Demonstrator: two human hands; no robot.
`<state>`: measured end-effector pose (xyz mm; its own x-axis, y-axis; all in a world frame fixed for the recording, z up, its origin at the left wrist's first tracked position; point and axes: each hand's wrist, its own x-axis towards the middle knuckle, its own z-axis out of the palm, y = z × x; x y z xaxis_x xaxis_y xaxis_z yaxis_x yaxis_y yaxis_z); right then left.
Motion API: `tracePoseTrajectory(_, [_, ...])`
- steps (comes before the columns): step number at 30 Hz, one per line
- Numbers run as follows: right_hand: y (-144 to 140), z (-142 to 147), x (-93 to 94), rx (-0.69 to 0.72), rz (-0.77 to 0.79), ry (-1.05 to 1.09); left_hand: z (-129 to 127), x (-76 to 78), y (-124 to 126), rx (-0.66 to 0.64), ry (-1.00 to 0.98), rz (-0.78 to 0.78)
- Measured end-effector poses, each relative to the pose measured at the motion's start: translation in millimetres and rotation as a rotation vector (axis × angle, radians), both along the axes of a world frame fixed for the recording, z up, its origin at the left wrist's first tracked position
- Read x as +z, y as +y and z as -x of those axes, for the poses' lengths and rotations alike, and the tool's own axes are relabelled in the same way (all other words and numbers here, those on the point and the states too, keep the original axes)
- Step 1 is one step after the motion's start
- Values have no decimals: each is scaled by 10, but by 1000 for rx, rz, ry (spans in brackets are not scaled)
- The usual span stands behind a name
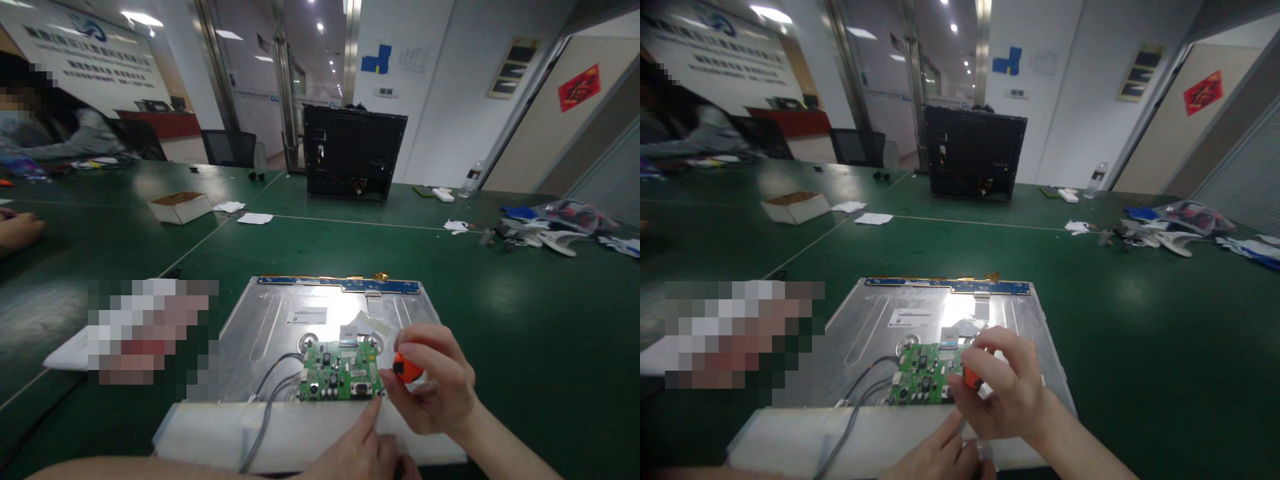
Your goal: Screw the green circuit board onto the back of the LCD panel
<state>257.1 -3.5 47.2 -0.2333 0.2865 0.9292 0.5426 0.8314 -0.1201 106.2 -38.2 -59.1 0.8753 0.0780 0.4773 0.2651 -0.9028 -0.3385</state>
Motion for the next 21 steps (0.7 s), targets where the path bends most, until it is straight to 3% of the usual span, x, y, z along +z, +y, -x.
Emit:
tracePoseTrajectory(8, [-15, -4, 14, -15, 18, -29, -14, 8, 18, 6, -39, -11])
tracePoseTrajectory(21, [12, 10, -19, 128, 86, 78, -7, -2, 4, 13, -40, -34])
